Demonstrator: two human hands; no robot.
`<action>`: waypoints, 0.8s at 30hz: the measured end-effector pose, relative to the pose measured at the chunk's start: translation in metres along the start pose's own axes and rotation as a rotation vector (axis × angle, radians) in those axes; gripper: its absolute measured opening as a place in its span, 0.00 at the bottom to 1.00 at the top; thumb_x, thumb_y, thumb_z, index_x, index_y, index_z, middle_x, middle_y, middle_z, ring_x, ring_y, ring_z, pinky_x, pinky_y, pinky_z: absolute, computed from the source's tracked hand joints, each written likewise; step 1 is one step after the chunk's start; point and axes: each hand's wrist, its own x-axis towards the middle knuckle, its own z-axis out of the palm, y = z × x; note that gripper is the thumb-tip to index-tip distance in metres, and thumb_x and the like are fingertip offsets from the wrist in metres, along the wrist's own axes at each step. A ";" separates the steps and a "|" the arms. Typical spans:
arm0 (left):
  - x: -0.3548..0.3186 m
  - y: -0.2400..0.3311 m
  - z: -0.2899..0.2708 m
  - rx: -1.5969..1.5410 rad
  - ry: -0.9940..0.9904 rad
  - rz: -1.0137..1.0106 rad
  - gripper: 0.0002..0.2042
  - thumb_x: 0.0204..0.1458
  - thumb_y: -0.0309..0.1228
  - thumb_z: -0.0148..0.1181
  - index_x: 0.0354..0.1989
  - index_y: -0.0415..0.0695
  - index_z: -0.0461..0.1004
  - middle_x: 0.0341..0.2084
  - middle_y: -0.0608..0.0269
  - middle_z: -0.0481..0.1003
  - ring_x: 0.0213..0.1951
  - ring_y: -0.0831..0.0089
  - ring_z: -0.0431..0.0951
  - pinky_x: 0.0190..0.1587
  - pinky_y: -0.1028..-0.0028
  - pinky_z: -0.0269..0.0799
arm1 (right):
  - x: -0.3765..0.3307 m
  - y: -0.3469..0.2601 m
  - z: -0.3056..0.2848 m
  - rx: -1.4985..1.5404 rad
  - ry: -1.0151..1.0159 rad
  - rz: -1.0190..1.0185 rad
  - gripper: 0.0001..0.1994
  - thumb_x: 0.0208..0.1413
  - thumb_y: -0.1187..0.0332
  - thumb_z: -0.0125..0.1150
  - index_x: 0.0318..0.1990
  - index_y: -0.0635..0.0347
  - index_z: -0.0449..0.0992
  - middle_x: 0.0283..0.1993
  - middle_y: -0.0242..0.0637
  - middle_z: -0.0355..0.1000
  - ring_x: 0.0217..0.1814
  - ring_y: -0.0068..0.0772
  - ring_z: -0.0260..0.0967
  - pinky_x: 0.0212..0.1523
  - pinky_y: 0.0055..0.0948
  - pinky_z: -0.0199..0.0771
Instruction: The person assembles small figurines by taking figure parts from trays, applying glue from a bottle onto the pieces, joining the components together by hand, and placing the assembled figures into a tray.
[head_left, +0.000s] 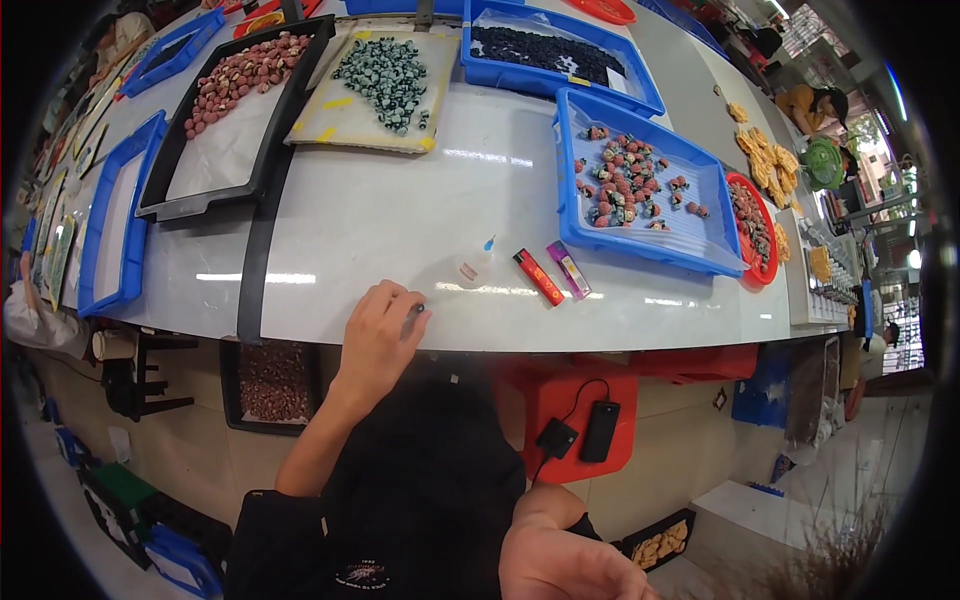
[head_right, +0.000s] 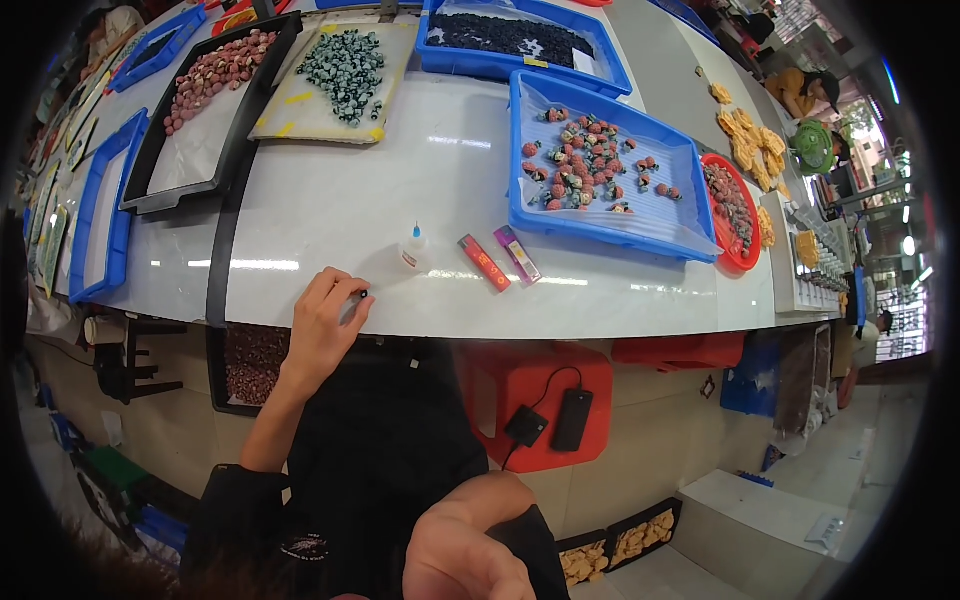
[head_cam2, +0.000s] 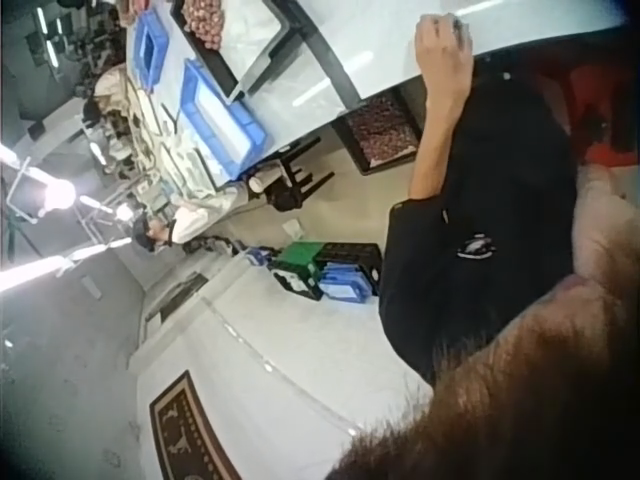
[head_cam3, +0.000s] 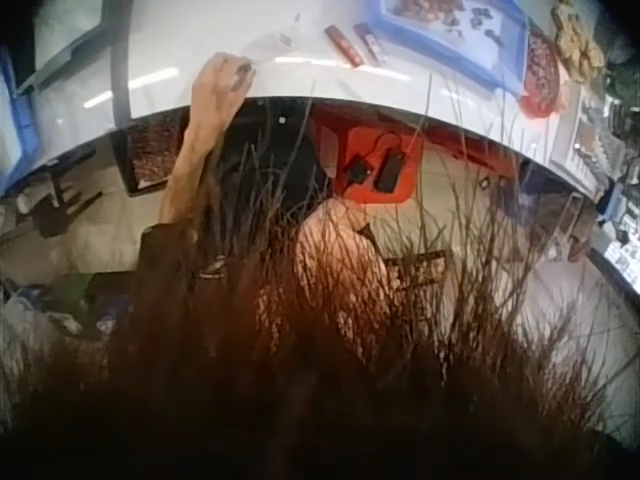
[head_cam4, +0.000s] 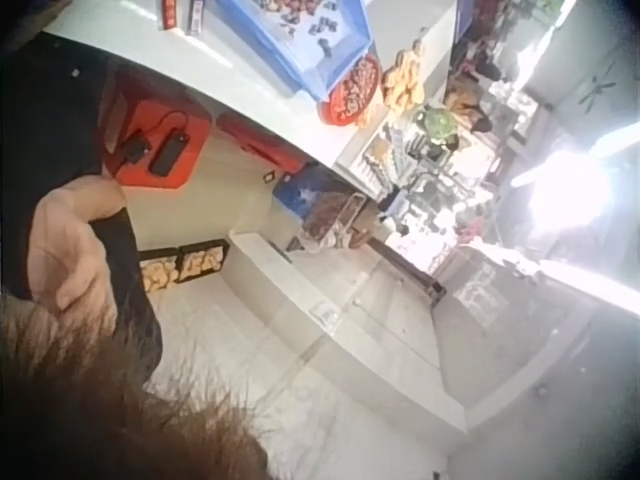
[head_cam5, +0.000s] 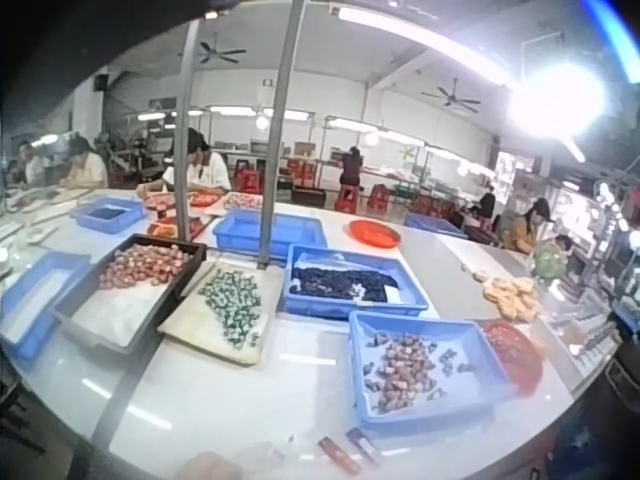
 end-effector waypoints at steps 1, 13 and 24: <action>0.000 0.000 0.000 -0.016 0.003 0.002 0.08 0.44 0.21 0.62 0.34 0.39 0.74 0.30 0.59 0.70 0.33 0.63 0.73 0.36 0.70 0.70 | 0.001 0.003 -0.002 0.012 -0.003 0.010 0.16 0.54 0.75 0.52 0.51 0.58 0.67 0.50 0.32 0.69 0.47 0.24 0.69 0.43 0.23 0.71; 0.004 -0.001 -0.050 -0.258 -0.077 -0.127 0.16 0.42 0.15 0.50 0.41 0.40 0.70 0.35 0.58 0.69 0.31 0.68 0.68 0.36 0.74 0.66 | -0.009 0.001 -0.003 0.177 -0.070 0.114 0.12 0.46 0.78 0.54 0.40 0.59 0.69 0.39 0.33 0.68 0.37 0.25 0.67 0.35 0.24 0.69; -0.016 -0.003 -0.051 -0.389 -0.077 -0.168 0.13 0.39 0.11 0.43 0.35 0.39 0.63 0.33 0.60 0.66 0.30 0.72 0.62 0.35 0.78 0.62 | -0.024 0.013 -0.001 0.328 -0.129 0.223 0.09 0.38 0.81 0.56 0.30 0.60 0.71 0.29 0.34 0.68 0.28 0.26 0.65 0.28 0.24 0.67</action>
